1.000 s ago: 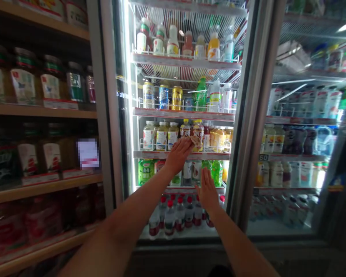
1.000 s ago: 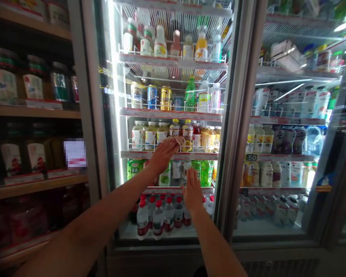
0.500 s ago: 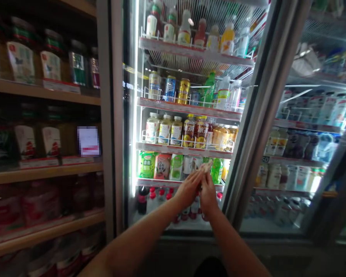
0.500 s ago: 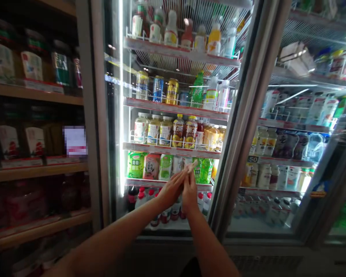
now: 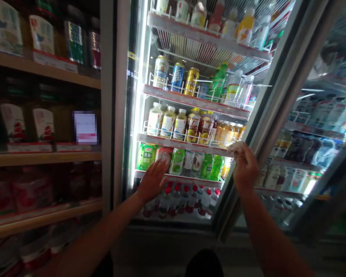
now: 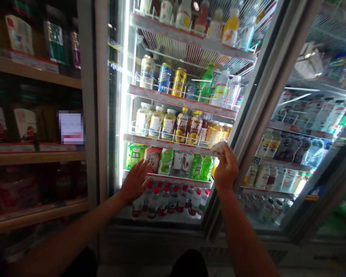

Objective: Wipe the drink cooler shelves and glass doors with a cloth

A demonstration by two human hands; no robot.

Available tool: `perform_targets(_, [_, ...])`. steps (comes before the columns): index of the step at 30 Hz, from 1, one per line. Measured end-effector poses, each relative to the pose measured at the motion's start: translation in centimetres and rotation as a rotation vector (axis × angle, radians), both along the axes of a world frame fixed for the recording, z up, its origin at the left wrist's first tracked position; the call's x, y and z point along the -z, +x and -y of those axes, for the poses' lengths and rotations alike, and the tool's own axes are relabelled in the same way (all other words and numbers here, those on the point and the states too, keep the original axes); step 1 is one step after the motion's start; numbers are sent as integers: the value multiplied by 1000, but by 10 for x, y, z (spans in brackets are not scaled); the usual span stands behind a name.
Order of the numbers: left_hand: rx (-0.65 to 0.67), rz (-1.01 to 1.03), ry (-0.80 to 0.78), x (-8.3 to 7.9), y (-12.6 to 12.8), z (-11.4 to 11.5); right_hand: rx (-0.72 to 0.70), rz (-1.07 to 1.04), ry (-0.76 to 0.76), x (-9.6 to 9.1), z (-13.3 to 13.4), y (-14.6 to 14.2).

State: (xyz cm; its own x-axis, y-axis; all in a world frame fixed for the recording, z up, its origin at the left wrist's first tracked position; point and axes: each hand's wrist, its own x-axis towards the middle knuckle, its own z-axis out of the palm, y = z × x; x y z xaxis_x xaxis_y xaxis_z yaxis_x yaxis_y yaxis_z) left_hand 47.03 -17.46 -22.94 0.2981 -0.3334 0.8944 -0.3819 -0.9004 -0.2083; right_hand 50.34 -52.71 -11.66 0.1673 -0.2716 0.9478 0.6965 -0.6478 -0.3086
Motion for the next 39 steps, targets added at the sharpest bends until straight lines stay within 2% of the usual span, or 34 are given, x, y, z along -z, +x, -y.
perform_targets(2, [-130, 55, -79, 2, 10, -31, 118, 97, -70, -8, 20, 21])
perform_targets(3, [-173, 49, -95, 4, 16, -42, 152, 69, -144, -2, 23, 31])
perform_targets(5, [-227, 21, -100, 9, 28, -56, 234, -18, -290, 30, 20, 46])
perform_targets(8, [-265, -8, -99, 19, 43, -63, 362, -100, -459, 94, 8, 57])
perform_targets(10, [-278, -11, -108, 26, 51, -65, 428, -123, -470, 115, 7, 61])
perform_targets(12, [-276, 5, -117, 31, 57, -67, 476, -110, -427, 108, 13, 66])
perform_targets(16, [-251, 51, -136, 35, 62, -69, 443, 1, -267, 52, 25, 79])
perform_targets(18, [-242, 62, -133, 36, 62, -70, 406, 27, -211, 45, 21, 80])
perform_targets(20, [-244, 60, -131, 36, 62, -69, 401, 17, -198, 65, 10, 75])
perform_targets(22, [-248, 46, -142, 37, 62, -69, 398, -5, -238, 102, 1, 67])
perform_targets(24, [-235, 24, -157, 37, 62, -69, 371, -32, -361, 134, -3, 60])
perform_targets(25, [-222, 14, -165, 37, 62, -70, 360, -17, -403, 142, -3, 59])
perform_targets(27, [-198, 6, -176, 37, 62, -70, 344, -15, -409, 137, 2, 62])
perform_targets(30, [-191, 5, -185, 36, 62, -69, 355, -28, -263, 103, 8, 71])
perform_targets(32, [-197, 6, -180, 36, 61, -68, 366, -20, -172, 90, 2, 75])
perform_targets(33, [-197, 9, -177, 36, 61, -68, 362, -16, -156, 92, -3, 74])
perform_targets(35, [-194, 18, -179, 36, 61, -68, 328, -26, -203, 112, -17, 68])
perform_targets(37, [-200, 10, -183, 36, 61, -68, 262, -60, -359, 142, -29, 58])
perform_targets(39, [-215, -1, -179, 36, 61, -68, 220, -51, -472, 162, -35, 51])
